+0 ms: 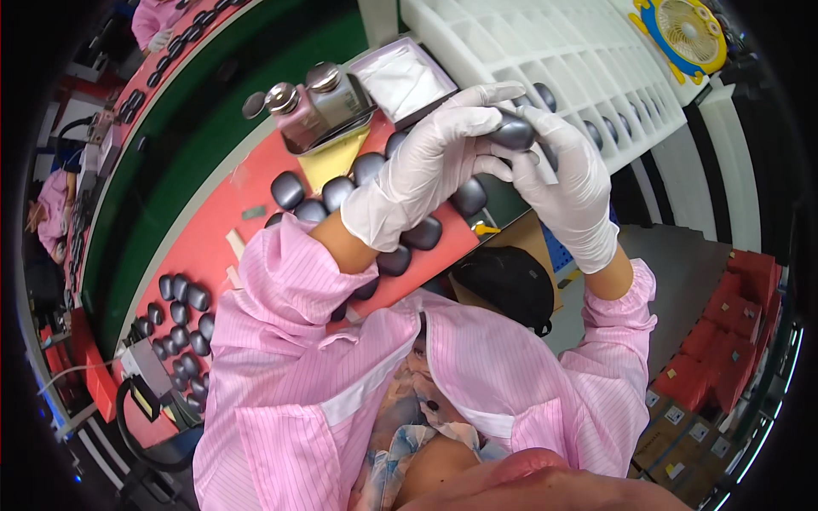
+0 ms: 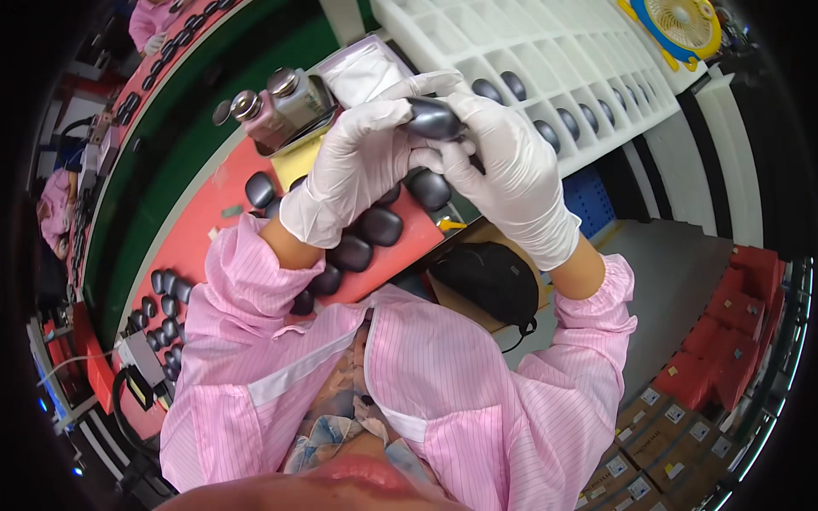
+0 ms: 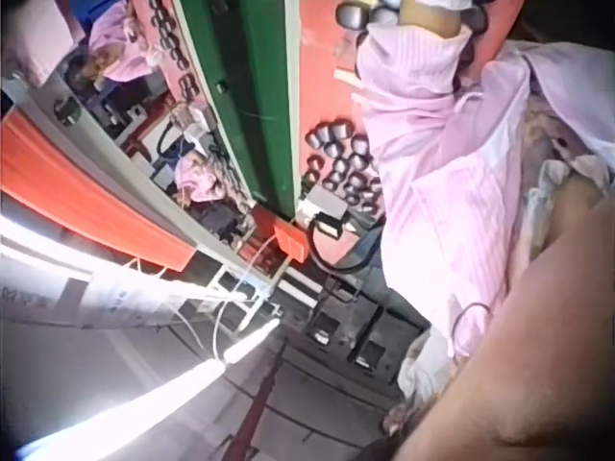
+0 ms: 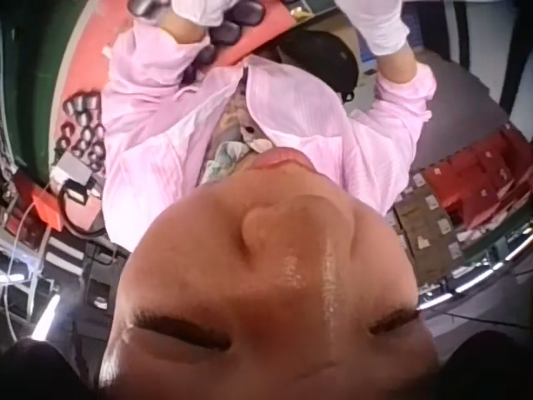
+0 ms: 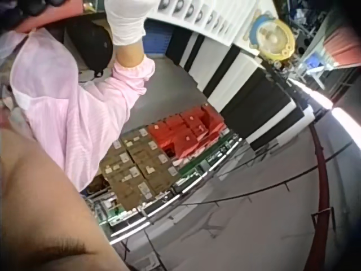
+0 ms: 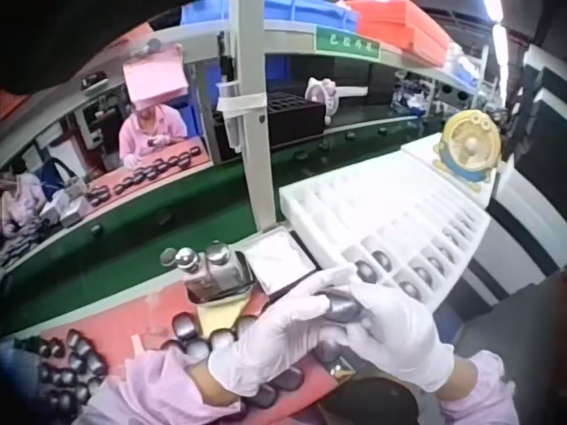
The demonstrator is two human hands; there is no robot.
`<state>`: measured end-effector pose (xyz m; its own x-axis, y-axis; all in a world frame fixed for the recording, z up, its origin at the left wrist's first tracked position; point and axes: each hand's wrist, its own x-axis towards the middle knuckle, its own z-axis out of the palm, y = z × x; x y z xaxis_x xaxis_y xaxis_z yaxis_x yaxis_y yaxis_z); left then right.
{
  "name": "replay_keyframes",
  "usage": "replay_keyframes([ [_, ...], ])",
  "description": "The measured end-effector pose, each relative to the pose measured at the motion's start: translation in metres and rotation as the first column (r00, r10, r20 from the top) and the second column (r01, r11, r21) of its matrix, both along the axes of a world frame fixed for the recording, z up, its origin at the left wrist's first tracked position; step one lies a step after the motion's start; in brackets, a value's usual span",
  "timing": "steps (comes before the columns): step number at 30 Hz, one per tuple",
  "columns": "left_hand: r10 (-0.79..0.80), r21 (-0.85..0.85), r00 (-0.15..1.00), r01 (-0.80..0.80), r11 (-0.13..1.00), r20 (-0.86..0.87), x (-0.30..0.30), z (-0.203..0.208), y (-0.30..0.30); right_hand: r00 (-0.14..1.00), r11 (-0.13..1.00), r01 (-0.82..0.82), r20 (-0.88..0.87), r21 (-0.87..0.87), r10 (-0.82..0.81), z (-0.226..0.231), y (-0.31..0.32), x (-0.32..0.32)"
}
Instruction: Inspecting and sorting dome-shaped electronic components into white plastic trays on an assembly line.
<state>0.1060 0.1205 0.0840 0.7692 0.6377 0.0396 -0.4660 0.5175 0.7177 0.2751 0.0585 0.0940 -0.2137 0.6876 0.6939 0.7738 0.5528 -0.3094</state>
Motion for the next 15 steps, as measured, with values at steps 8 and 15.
replay_keyframes([
  [8, 0.293, 0.279, 0.951, -0.257, 0.925, -0.096, -0.051, 0.01, -0.06, 0.942, 0.985, -0.166, -0.303, -0.054, 0.142, -0.02, -0.021, -0.05],
  [15, 0.356, 0.329, 0.924, -0.297, 0.896, -0.136, -0.081, 0.001, -0.083, 0.959, 0.968, -0.251, -0.128, 0.013, 0.251, -0.018, -0.034, -0.077],
])
